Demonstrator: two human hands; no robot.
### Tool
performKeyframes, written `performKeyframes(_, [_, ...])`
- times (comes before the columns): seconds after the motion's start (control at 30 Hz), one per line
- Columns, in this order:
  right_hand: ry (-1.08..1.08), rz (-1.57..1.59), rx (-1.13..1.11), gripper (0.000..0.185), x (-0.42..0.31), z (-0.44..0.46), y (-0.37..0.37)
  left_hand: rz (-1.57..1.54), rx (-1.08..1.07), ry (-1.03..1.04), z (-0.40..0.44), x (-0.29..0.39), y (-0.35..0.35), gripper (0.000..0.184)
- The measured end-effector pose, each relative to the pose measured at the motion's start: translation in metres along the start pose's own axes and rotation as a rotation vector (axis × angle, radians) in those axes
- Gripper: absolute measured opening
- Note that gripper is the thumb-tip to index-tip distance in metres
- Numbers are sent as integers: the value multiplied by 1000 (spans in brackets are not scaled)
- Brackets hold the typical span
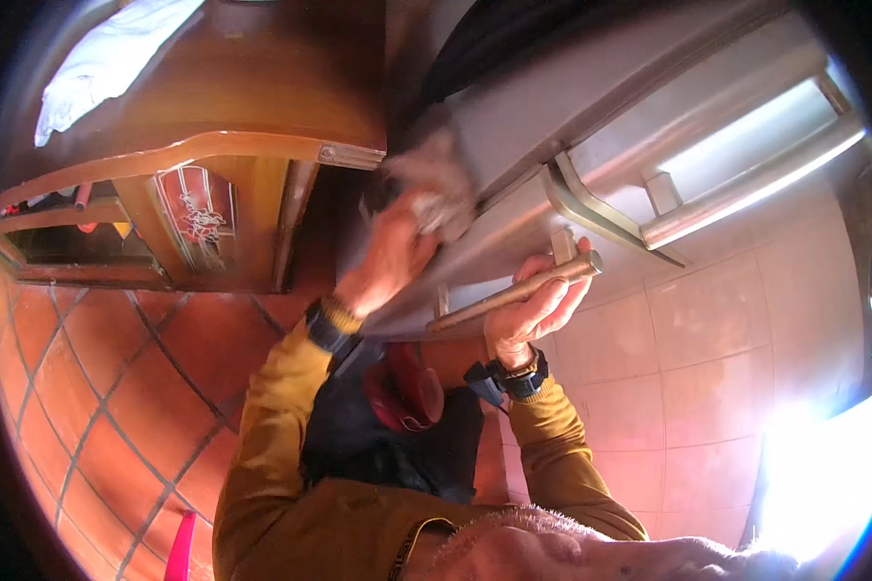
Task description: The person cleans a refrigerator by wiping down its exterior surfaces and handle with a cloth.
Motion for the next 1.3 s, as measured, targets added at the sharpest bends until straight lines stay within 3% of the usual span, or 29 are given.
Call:
performKeyframes(0.03, [12, 3, 1, 57, 0, 1, -1, -191, -4, -148, -21, -21, -7, 14])
performKeyframes(0.1, [59, 7, 1, 57, -3, -3, 1, 811, 63, 169, -59, -43, -30, 18])
performKeyframes(0.13, [46, 19, 7, 56, -3, -3, 4, 825, 56, 153, -65, -37, -39, 18])
performKeyframes(0.2, [44, 57, 8, 54, 0, 1, 1, 348, -64, -444, -62, -27, -48, 23])
performKeyframes(0.23, [70, 112, 16, 53, 2, 0, 0, 358, -73, -444, -63, -8, -46, 23])
performKeyframes(0.3, [26, 38, -102, 51, 3, 5, -8, -610, 126, -556, -71, 29, -40, 32])
performKeyframes(0.33, [51, 52, -164, 45, -2, 8, -9, -677, 232, -640, -76, 33, -46, 40])
performKeyframes(0.37, [59, 62, -149, 45, -4, 9, -18, -1073, -155, -427, -79, 39, -51, 44])
performKeyframes(0.43, [-152, -182, -263, 40, -2, 11, -28, -734, -5, -348, -98, 47, -65, 46])
performKeyframes(0.47, [-45, -35, -208, 34, -12, 2, -35, -614, 45, -321, -108, 57, -68, 47])
performKeyframes(0.53, [60, 5, -68, 32, -25, -18, -56, -1645, 161, -508, -122, 74, -65, 48])
performKeyframes(0.57, [157, 84, -13, 31, -21, -34, -68, -1280, 65, -439, -118, 66, -65, 48])
performKeyframes(0.6, [266, 104, -155, 30, -17, -54, -79, -911, -2, -366, -114, 58, -65, 49])
performKeyframes(0.63, [377, 123, -295, 29, -13, -74, -88, -909, 1, -373, -116, 52, -62, 49])
performKeyframes(0.7, [375, 66, -616, 34, -21, -113, -78, -992, -36, -468, -127, 49, -56, 50])
performKeyframes(0.77, [463, 76, -790, 42, -18, -147, -66, -1036, -44, -531, -136, 41, -52, 50])
performKeyframes(0.83, [596, 140, -872, 54, -22, -162, -57, -1028, -127, -517, -143, 36, -48, 54])
performKeyframes(0.87, [613, 145, -905, 69, -19, -171, -55, -981, 1, -566, -148, 38, -45, 55])
performKeyframes(0.9, [624, 154, -903, 69, -18, -173, -52, -971, 8, -574, -149, 40, -44, 55])
performKeyframes(0.97, [456, 67, -751, 81, -24, -166, -49, -804, -15, -563, -150, 48, -42, 51])
performKeyframes(1.0, [500, 57, -722, 85, -24, -167, -51, -718, 89, -648, -152, 53, -42, 50])
performKeyframes(1.1, [531, 9, -753, 84, -28, -162, -44, -821, -73, -503, -158, 37, -46, 53])
performKeyframes(1.13, [484, 20, -779, 69, -25, -166, -42, -907, -88, -459, -161, 29, -47, 54])
performKeyframes(1.17, [496, 27, -782, 69, -19, -170, -40, -901, -77, -466, -166, 19, -54, 54])
performKeyframes(1.23, [641, 105, -700, 45, -14, -173, -40, -683, 42, -556, -171, 12, -63, 53])
performKeyframes(1.3, [975, 210, -610, 36, -12, -174, -48, -157, 50, -568, -176, 16, -63, 53])
Point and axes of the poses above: each hand's wrist, its own z-axis towards the middle knuckle, its own y-axis out of the palm, x = y × z, the point moved 2 cm from there along z, towards the middle knuckle, and after that the axes turned 14 degrees about z, right-handed, at the moved point
